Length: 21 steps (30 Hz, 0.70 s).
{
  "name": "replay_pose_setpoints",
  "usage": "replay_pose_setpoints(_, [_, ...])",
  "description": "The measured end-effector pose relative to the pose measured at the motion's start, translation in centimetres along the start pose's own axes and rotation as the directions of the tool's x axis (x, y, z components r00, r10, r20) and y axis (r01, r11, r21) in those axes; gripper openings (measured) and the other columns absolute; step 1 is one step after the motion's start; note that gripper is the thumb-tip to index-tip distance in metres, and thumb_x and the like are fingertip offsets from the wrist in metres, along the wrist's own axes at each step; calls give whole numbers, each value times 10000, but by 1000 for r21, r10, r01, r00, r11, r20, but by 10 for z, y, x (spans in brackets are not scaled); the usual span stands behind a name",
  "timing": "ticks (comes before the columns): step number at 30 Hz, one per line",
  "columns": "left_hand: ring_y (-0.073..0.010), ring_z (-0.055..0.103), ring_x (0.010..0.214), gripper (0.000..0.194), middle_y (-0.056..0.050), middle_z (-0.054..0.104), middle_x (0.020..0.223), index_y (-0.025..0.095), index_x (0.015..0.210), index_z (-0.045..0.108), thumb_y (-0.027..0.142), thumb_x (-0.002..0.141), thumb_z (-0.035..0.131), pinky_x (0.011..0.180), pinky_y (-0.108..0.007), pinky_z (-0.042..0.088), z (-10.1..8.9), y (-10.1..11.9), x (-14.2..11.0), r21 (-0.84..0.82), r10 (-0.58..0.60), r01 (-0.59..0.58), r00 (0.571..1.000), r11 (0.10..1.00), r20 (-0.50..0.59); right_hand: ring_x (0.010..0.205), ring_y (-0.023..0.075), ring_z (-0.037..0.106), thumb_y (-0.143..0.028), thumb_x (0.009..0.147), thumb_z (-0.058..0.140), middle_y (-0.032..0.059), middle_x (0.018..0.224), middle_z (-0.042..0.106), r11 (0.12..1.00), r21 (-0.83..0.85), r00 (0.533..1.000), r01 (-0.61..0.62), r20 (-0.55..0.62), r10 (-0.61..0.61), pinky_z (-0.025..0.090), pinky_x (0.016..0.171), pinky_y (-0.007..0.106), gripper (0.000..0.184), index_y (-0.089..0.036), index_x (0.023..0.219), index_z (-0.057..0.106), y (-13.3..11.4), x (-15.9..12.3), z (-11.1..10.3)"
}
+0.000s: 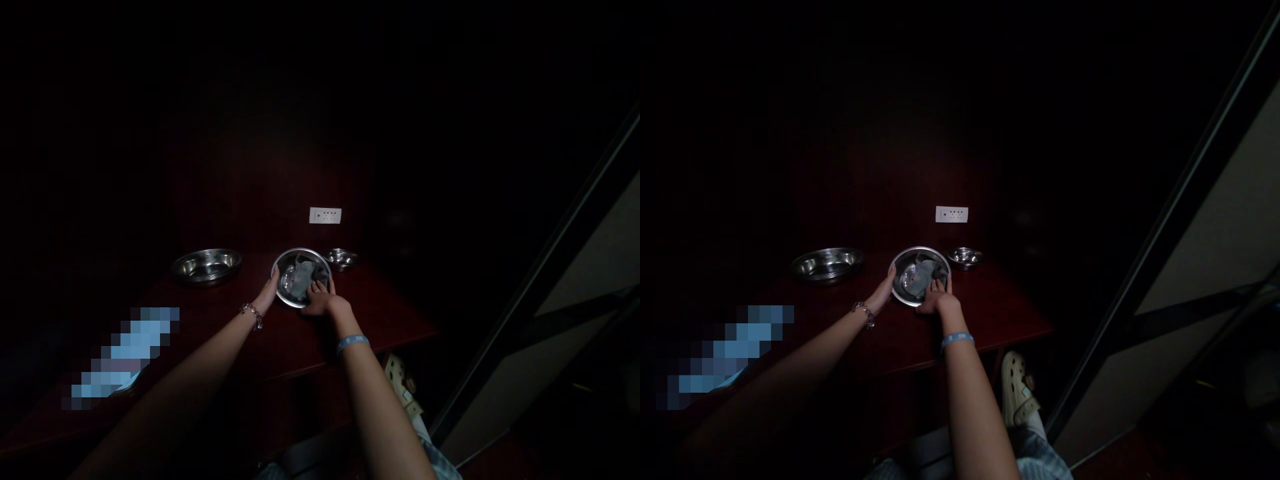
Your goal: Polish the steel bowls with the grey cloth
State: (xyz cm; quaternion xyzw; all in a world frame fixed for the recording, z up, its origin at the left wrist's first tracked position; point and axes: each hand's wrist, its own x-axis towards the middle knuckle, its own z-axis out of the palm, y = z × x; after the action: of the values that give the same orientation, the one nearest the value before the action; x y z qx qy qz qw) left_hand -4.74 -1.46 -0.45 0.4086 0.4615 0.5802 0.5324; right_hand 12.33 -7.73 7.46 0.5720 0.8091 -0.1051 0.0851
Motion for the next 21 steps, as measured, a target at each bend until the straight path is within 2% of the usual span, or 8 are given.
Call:
replay_pose_setpoints(4, [-323, 667, 1356, 590, -215, 769, 1311, 100, 1318, 732, 571, 1059, 489, 1158, -391, 495, 4, 1, -2, -28, -31, 29, 997, 999, -72, 1650, 362, 264, -484, 879, 693, 278, 1704, 361, 998, 50, 999, -25, 44, 23, -2, 1364, 532, 926, -38, 1640, 409, -23, -4, -6])
replay_pose_setpoints(8, [-336, 699, 1308, 568, -212, 814, 1167, 146, 1238, 783, 622, 992, 596, 1137, -405, 514, 5, 0, -1, -94, -37, 31, 997, 995, -71, 1496, 405, 534, -414, 898, 720, 241, 1479, 663, 998, 64, 998, 11, 64, -15, 101, 1358, 599, 687, -110, 1507, 622, -43, -5, -12])
replay_pose_setpoints(10, [-310, 699, 1308, 546, -205, 821, 1127, 141, 1199, 792, 607, 1008, 580, 1177, -391, 473, 5, 2, -2, -111, -57, 50, 996, 993, -61, 1451, 403, 585, -364, 931, 690, 236, 1437, 694, 999, 48, 999, 22, 27, -23, 225, 1338, 601, 593, -115, 1468, 656, -51, -5, -11])
replay_pose_setpoints(12, [-281, 692, 1317, 544, -202, 822, 1115, 119, 1175, 791, 569, 1051, 513, 1223, -375, 415, 5, 5, -6, -121, -69, 64, 997, 991, -36, 1439, 382, 602, -309, 967, 639, 253, 1445, 682, 999, 30, 999, 26, -36, -25, 389, 1278, 540, 549, -86, 1468, 644, -59, -5, -8])
replay_pose_setpoints(14, [-266, 689, 1317, 539, -198, 822, 1116, 109, 1177, 788, 539, 1070, 482, 1241, -357, 385, 6, 9, -11, -143, -69, 67, 998, 987, -9, 1415, 360, 628, -238, 987, 593, 279, 1432, 680, 999, 24, 993, 31, -115, -28, 501, 1194, 463, 513, -46, 1461, 630, -65, -5, -4])
replay_pose_setpoints(18, [-294, 721, 1250, 479, -167, 830, 1102, 137, 1231, 772, 522, 1042, 558, 1172, -380, 475, 8, 18, -21, -230, -71, 72, 997, 971, 16, 1335, 348, 689, -84, 994, 482, 301, 1343, 718, 998, 29, 969, 56, -243, -47, 563, 1101, 436, 448, 0, 1408, 632, -68, -2, 5])
replay_pose_setpoints(21, [-306, 733, 1208, 493, -156, 823, 1143, 132, 1289, 742, 507, 1056, 521, 1116, -403, 531, 8, 22, -22, -281, -58, 58, 998, 958, 6, 1273, 342, 725, -87, 1010, 448, 274, 1292, 748, 996, 29, 945, 81, -319, -67, 585, 1046, 442, 435, -45, 1404, 627, -61, 1, 9])
